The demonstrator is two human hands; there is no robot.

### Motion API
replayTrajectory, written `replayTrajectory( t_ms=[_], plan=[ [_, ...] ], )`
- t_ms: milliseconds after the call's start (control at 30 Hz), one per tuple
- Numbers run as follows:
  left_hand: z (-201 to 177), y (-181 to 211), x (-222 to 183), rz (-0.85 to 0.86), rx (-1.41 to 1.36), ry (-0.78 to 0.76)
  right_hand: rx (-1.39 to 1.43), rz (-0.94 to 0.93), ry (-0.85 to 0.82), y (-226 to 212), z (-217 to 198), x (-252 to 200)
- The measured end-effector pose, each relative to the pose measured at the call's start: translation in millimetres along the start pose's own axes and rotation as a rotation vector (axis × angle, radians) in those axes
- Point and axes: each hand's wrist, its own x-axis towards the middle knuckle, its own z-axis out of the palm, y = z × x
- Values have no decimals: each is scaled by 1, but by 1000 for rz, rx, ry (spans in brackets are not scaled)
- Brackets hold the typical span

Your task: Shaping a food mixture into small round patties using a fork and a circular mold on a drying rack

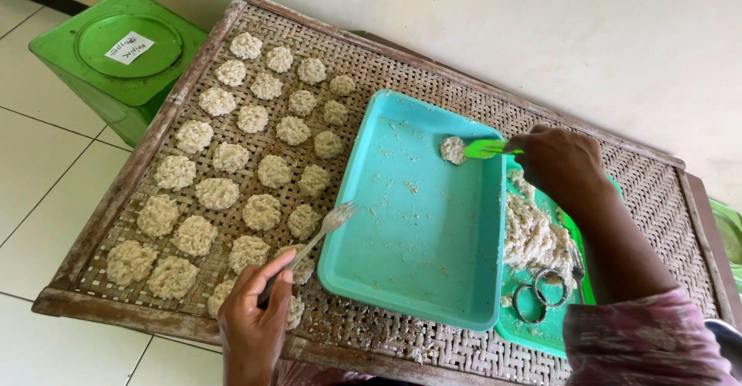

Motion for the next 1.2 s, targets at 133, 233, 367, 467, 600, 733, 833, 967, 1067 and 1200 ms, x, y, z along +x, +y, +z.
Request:
replayTrajectory(
  t_ms=[133, 233, 367, 467, 600, 733, 833, 967, 1067, 1200],
  plan=[
    [7, 21, 12, 56, 48, 36, 116, 71, -70, 14, 11, -23],
    [7, 46, 11, 98, 16, 54, 550, 138, -5, 18, 12, -55],
    [15, 52, 4, 84, 42, 19, 838, 126, 175, 25, 22, -105],
    [27, 50, -2, 87, 58, -26, 954, 216, 199, 24, 30, -151],
    [49, 54, -9, 120, 33, -101, 1084, 341, 310, 8, 72, -209],
    [81, 62, -16, 179, 53, -164, 1228, 474, 278, -25, 70, -241],
    [102, 65, -21, 233, 28, -184, 1213, 548, 296, -39, 77, -254],
    [110, 51, -21, 309, 59, -129, 1242, 668, 360, -47, 112, -274],
    [105, 41, -10, 361, 109, -64, 1246, 716, 377, -41, 136, -278],
    [103, 71, -5, 333, 170, -44, 1080, 682, 362, -10, 137, -267]
  ],
)
